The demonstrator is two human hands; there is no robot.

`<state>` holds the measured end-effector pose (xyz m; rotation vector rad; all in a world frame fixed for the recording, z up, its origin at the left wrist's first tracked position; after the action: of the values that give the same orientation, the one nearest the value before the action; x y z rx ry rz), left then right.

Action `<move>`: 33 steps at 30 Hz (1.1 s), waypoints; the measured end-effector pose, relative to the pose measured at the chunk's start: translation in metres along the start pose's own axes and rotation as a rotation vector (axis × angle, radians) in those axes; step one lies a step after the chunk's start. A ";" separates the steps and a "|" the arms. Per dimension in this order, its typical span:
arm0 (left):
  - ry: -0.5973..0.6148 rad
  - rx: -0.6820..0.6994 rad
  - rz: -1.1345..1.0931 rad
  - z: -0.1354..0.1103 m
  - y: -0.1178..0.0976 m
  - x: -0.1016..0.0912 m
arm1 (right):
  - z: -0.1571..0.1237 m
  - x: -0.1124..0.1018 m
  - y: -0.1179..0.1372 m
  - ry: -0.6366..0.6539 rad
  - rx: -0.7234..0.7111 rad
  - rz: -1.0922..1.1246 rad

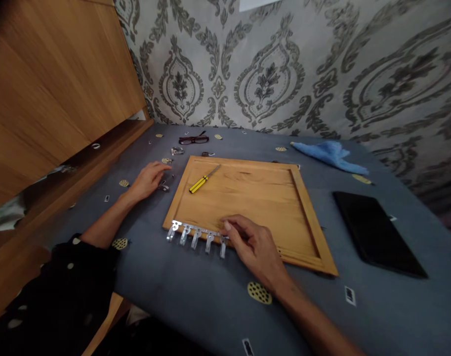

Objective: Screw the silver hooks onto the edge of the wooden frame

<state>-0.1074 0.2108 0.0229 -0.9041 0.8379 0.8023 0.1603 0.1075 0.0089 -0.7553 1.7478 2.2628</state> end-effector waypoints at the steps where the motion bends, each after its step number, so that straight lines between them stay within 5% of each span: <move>1: 0.029 0.010 0.002 -0.001 -0.001 0.005 | 0.000 0.000 0.001 0.001 -0.003 -0.003; 16: 0.125 -0.033 -0.025 0.002 0.026 0.001 | -0.002 0.002 -0.001 0.007 -0.009 0.009; 25: 0.145 0.023 -0.020 0.002 0.014 0.016 | -0.002 0.001 0.000 0.007 0.001 0.015; 33: 0.353 0.067 -0.049 -0.003 0.011 0.012 | -0.001 0.002 -0.003 0.040 0.019 -0.026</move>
<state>-0.1119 0.2152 0.0081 -1.0183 1.1391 0.5749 0.1602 0.1076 0.0055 -0.8207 1.7640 2.2263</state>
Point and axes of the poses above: each hand's wrist, its own z-axis towards the middle knuckle, its own x-axis out of the palm, y = z × x, the point moved 10 cm from there along z, towards the middle knuckle
